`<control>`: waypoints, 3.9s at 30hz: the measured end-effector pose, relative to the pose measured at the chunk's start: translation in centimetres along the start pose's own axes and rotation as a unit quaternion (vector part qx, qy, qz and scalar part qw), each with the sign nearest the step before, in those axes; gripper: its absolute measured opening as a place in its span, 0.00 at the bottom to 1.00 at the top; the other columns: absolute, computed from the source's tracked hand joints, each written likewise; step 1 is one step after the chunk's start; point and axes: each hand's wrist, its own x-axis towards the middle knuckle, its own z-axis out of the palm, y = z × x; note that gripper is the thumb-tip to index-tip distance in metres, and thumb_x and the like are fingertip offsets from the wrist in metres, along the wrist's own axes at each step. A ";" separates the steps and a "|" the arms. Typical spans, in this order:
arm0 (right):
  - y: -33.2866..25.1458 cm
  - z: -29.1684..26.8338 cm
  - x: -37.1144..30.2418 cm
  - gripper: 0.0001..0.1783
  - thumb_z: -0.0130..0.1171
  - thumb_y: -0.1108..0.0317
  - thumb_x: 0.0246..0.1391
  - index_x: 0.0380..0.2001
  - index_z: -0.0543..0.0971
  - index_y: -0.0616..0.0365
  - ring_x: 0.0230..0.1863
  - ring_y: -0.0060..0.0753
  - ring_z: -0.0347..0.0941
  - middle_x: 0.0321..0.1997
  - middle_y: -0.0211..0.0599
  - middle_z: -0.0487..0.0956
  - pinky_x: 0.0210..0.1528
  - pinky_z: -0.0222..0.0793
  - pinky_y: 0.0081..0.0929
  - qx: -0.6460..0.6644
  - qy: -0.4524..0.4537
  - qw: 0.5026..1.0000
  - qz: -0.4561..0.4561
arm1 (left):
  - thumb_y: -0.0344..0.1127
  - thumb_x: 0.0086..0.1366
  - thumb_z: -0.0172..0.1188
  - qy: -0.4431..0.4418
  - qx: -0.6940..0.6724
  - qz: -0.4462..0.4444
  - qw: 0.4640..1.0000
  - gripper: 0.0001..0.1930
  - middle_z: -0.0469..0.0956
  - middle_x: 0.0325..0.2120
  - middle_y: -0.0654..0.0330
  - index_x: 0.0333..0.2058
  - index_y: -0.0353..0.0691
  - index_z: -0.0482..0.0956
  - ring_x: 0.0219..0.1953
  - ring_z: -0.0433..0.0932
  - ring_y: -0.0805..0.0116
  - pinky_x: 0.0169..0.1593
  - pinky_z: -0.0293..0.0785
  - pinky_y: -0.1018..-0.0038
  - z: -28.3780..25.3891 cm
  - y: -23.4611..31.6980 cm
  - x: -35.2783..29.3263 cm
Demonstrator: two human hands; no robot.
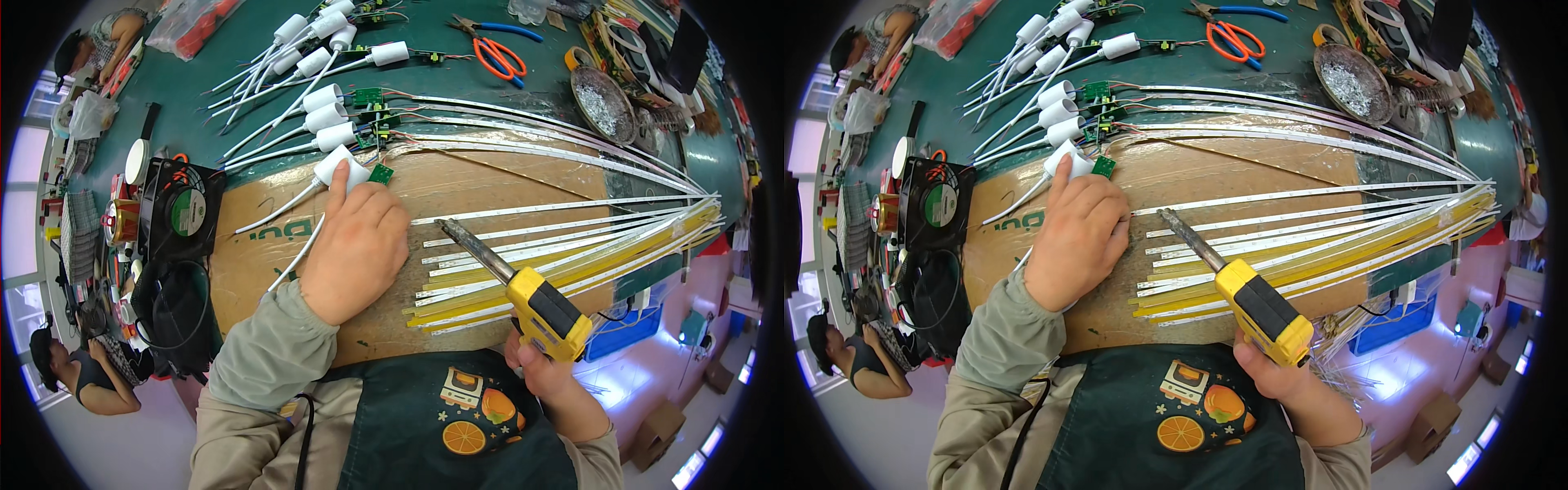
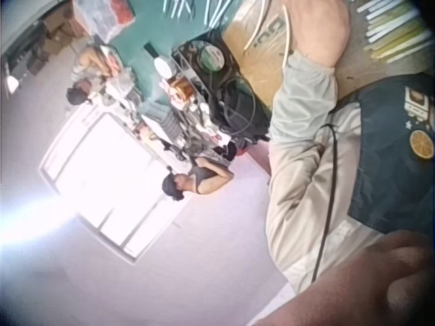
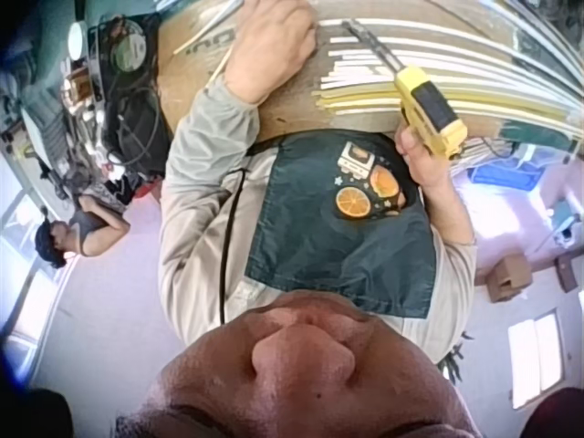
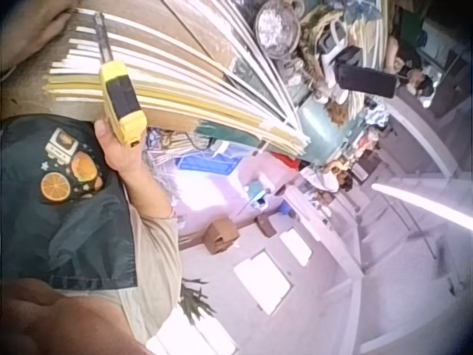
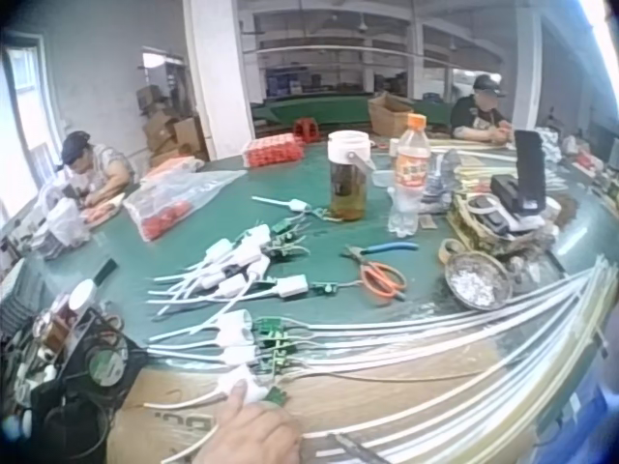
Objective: The person solders electrical wires and sockets onto LED light strips and PCB boards using a soldering iron.
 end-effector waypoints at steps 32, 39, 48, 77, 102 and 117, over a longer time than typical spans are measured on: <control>-1.5 1.3 1.3 0.39 0.70 0.50 0.50 0.56 0.68 0.65 0.18 0.25 0.64 0.21 0.33 0.69 0.20 0.61 0.24 0.098 0.006 0.995 0.006 | 0.24 0.50 0.64 -0.012 0.007 0.001 1.000 0.11 0.76 0.37 0.59 0.34 0.39 0.77 0.49 0.75 0.58 0.69 0.51 0.46 -0.1 0.1 0.1; -1.8 -0.2 2.0 0.40 0.70 0.49 0.49 0.57 0.67 0.64 0.16 0.25 0.63 0.20 0.31 0.68 0.18 0.60 0.23 0.134 0.081 0.986 -0.051 | 0.24 0.50 0.64 -0.003 0.012 0.001 1.000 0.10 0.76 0.37 0.59 0.33 0.39 0.77 0.48 0.75 0.58 0.70 0.51 0.46 -0.1 0.1 0.1; -1.4 -0.6 2.0 0.41 0.70 0.51 0.50 0.59 0.66 0.63 0.20 0.24 0.62 0.21 0.30 0.66 0.22 0.60 0.23 0.131 0.059 0.989 -0.042 | 0.23 0.51 0.63 0.003 0.009 0.002 1.000 0.09 0.76 0.36 0.60 0.32 0.40 0.77 0.47 0.75 0.59 0.70 0.50 0.46 0.0 0.3 0.2; -0.3 -1.4 2.0 0.41 0.71 0.52 0.50 0.60 0.65 0.61 0.22 0.27 0.66 0.25 0.32 0.69 0.25 0.64 0.25 0.186 0.029 0.980 -0.057 | 0.27 0.48 0.68 0.022 0.011 -0.007 1.000 0.16 0.77 0.38 0.58 0.38 0.40 0.79 0.43 0.76 0.56 0.57 0.64 0.55 -4.0 1.7 -2.1; 0.2 -1.5 2.2 0.39 0.68 0.52 0.52 0.59 0.64 0.60 0.20 0.28 0.65 0.23 0.32 0.68 0.23 0.64 0.28 0.239 0.044 0.965 -0.101 | 0.30 0.54 0.66 -0.082 0.085 -0.028 0.993 0.12 0.76 0.37 0.54 0.38 0.39 0.78 0.39 0.74 0.50 0.44 0.68 0.58 -4.5 1.7 -1.2; 0.5 -1.5 2.2 0.38 0.66 0.59 0.55 0.62 0.61 0.61 0.25 0.29 0.66 0.27 0.33 0.69 0.28 0.67 0.29 0.316 0.036 0.940 -0.122 | 0.37 0.60 0.64 -0.012 0.081 -0.107 0.991 0.11 0.81 0.34 0.50 0.38 0.38 0.82 0.38 0.79 0.49 0.43 0.74 0.59 -5.2 -8.8 11.3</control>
